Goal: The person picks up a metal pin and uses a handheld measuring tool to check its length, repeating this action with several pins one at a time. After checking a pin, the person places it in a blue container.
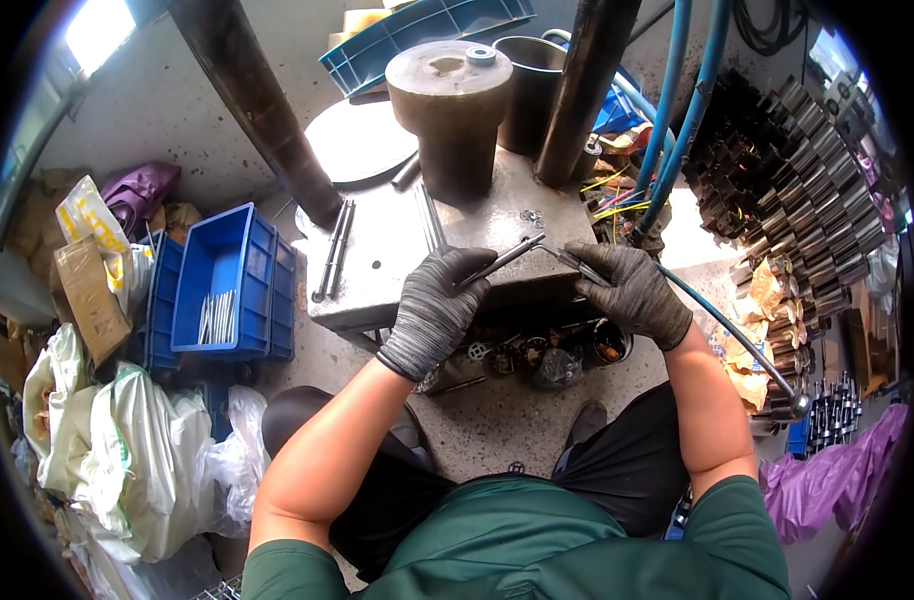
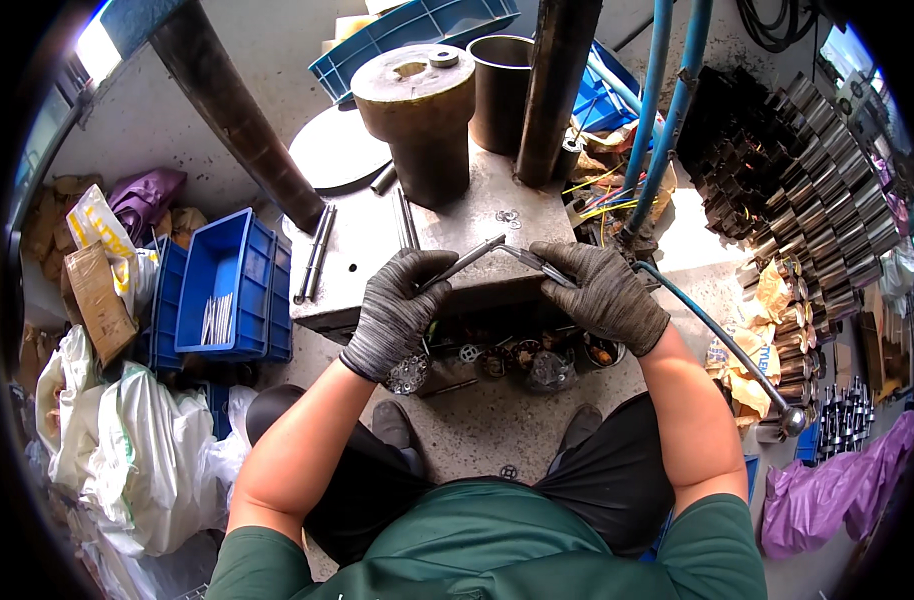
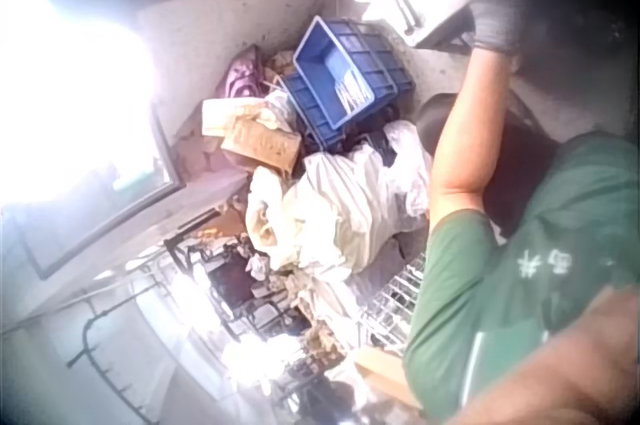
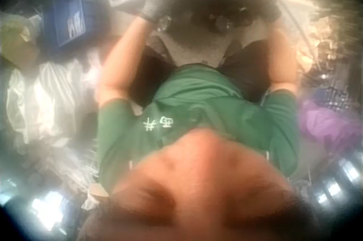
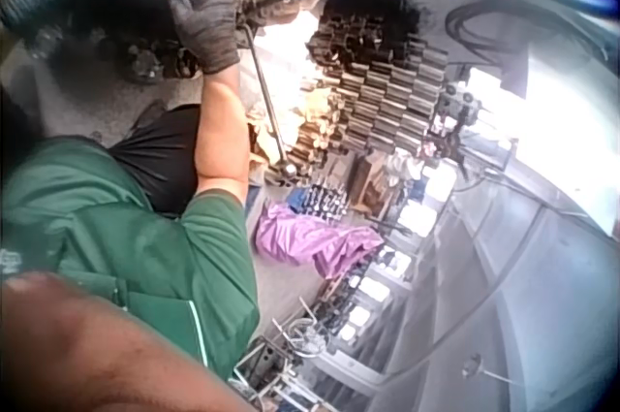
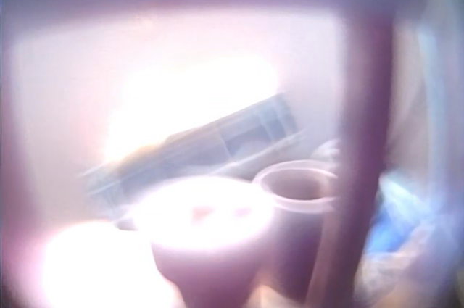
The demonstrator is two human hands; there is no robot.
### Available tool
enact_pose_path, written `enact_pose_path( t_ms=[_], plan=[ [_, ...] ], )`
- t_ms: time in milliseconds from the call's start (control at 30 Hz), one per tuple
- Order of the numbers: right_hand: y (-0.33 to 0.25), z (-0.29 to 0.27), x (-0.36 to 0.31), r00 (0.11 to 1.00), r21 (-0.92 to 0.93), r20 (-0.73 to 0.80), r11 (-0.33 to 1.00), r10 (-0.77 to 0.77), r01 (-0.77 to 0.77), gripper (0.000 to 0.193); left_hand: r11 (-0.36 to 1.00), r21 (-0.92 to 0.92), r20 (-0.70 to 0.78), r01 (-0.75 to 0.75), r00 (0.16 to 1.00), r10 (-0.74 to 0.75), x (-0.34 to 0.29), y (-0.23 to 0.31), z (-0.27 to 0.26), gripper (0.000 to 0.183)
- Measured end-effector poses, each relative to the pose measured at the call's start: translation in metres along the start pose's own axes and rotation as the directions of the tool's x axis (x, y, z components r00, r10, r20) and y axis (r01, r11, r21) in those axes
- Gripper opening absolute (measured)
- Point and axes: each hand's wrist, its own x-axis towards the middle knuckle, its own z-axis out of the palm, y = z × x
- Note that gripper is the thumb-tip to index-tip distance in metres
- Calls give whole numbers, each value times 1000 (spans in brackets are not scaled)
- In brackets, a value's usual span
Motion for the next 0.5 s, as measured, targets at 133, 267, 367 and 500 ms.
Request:
enact_pose_path(
  t_ms=[133, 267, 367, 500],
  plan=[
    [0, -3, 0, 990, 144, 116, 985, 83, -99, 48, 996, 75, 41, -57, 998, 54, -2, 1, -4, 31],
    [-8, -13, -1, 948, 81, 247, 971, 200, -225, 49, 997, -52, 98, 50, 994, -45, -3, 2, -6, 32],
    [2, -9, -6, 956, 152, 252, 970, 148, -190, 50, 992, -66, 149, 109, 984, -98, -5, 8, -5, 31],
    [-11, -5, -5, 951, 80, 307, 995, 25, -52, 51, 989, -71, 221, 127, 969, -109, -8, 8, -4, 29]
  ],
)
